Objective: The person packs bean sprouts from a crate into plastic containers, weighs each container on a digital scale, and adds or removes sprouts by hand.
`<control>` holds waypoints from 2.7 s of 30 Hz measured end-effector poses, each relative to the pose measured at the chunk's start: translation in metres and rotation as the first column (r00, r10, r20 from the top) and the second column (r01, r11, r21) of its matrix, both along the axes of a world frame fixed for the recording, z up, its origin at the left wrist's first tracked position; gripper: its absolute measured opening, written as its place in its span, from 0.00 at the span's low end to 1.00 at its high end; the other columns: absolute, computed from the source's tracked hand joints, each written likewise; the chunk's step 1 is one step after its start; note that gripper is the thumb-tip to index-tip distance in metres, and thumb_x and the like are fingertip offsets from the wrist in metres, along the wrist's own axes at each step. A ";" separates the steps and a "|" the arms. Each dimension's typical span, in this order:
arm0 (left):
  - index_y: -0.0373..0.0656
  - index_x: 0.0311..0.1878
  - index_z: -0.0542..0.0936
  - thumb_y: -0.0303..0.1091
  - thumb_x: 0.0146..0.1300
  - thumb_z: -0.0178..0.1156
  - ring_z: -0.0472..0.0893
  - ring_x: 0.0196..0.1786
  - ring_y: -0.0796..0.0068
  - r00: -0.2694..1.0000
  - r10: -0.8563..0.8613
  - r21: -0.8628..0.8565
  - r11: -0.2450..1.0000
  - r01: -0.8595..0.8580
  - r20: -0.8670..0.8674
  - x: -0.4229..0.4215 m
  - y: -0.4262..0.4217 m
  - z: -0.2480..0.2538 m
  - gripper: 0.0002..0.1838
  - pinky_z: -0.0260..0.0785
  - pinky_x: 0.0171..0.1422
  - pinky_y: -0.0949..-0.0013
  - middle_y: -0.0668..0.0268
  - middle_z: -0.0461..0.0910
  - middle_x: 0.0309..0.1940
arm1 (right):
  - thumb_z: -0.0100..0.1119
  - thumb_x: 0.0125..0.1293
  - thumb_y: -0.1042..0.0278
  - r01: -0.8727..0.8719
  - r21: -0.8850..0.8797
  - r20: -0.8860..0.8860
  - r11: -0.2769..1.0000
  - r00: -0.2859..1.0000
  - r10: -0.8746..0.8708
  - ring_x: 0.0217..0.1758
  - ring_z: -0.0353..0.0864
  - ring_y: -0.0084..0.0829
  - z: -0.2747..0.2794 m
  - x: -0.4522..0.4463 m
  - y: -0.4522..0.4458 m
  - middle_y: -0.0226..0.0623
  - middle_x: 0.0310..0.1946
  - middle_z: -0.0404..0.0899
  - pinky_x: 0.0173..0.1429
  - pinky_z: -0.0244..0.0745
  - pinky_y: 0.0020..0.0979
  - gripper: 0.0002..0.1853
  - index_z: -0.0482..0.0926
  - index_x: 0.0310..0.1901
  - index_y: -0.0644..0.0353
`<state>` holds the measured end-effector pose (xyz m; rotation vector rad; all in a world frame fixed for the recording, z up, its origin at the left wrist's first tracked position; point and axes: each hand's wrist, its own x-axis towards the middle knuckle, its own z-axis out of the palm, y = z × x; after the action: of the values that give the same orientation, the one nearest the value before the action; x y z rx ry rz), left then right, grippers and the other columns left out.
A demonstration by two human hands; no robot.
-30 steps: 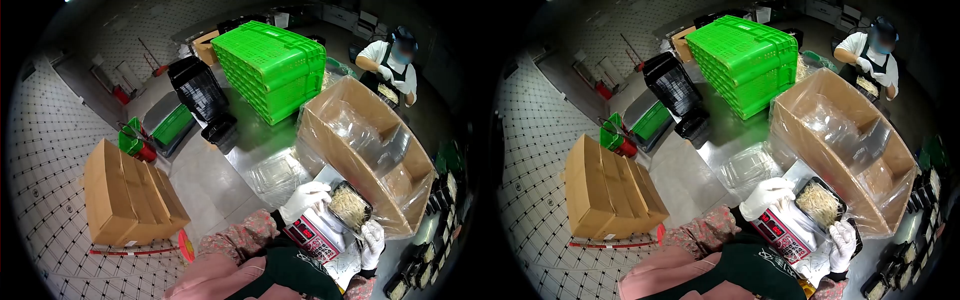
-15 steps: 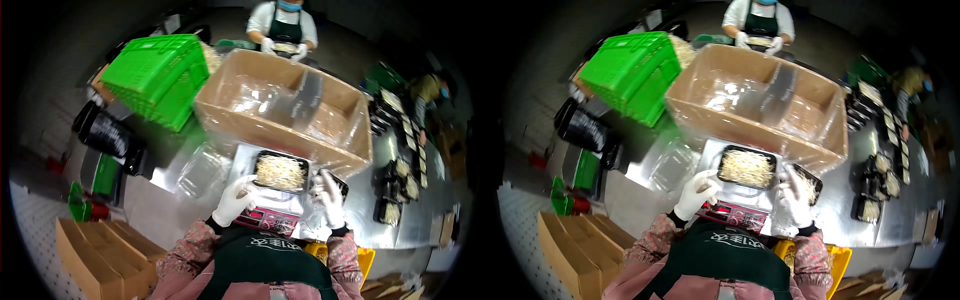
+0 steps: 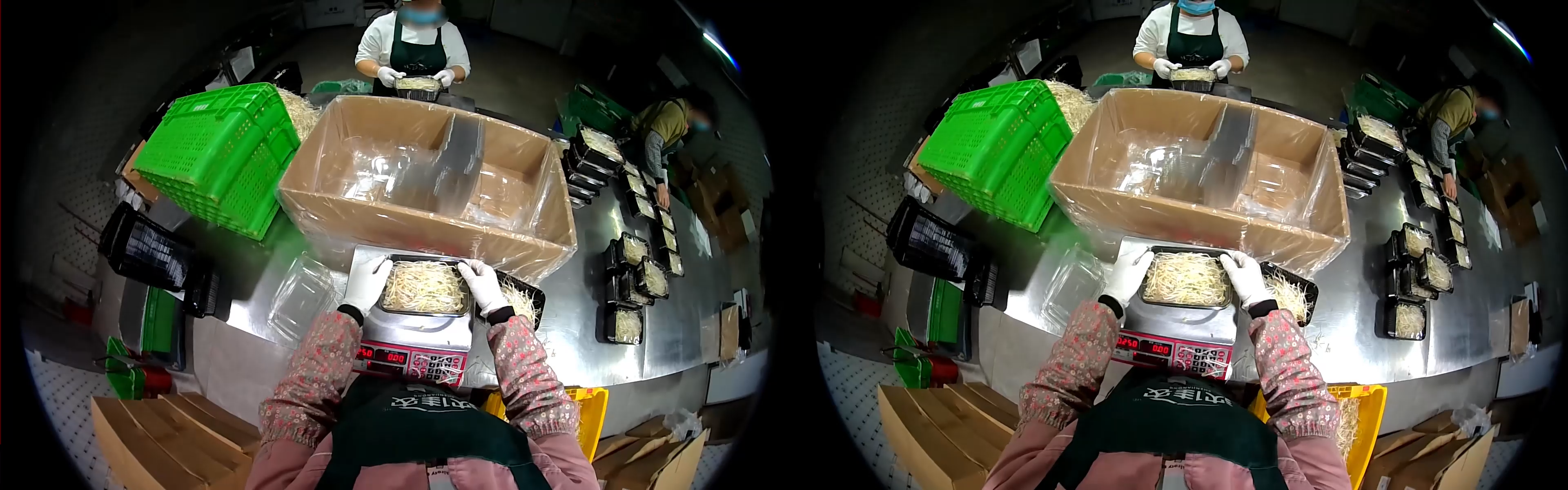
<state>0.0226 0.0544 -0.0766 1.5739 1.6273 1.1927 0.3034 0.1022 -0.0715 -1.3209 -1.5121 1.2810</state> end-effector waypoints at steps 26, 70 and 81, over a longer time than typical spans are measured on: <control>0.35 0.48 0.72 0.30 0.67 0.64 0.86 0.35 0.66 0.715 0.294 -0.475 0.878 0.059 0.634 0.018 -0.092 0.039 0.13 0.81 0.29 0.69 0.58 0.80 0.37 | 0.65 0.68 0.70 -0.059 -0.356 -0.183 0.933 0.983 -0.007 0.21 0.80 0.22 0.041 0.027 -0.091 0.32 0.24 0.80 0.20 0.73 0.23 0.11 0.69 0.40 0.58; 0.43 0.70 0.64 0.54 0.57 0.73 0.77 0.39 0.69 -0.259 0.832 -0.568 0.079 -0.819 0.491 -0.319 -0.230 -0.079 0.44 0.76 0.39 0.57 0.61 0.75 0.46 | 0.55 0.76 0.51 -0.002 -0.237 -0.176 0.971 0.983 -0.041 0.32 0.74 0.13 0.039 0.028 -0.029 0.25 0.38 0.78 0.33 0.70 0.18 0.21 0.77 0.57 0.61; 0.39 0.41 0.74 0.43 0.55 0.73 0.76 0.35 0.69 0.018 0.949 -0.527 0.191 -0.828 0.316 -0.480 -0.210 -0.110 0.22 0.76 0.35 0.60 0.63 0.76 0.35 | 0.57 0.62 0.78 0.149 -0.379 -0.210 0.913 0.947 -0.242 0.39 0.85 0.34 -0.010 0.022 -0.066 0.37 0.41 0.84 0.45 0.82 0.34 0.14 0.79 0.50 0.59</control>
<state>-0.4575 -0.1552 -0.1869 -0.3775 2.1474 1.7622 0.3251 0.0359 -0.0819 -1.4298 -0.9697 1.5743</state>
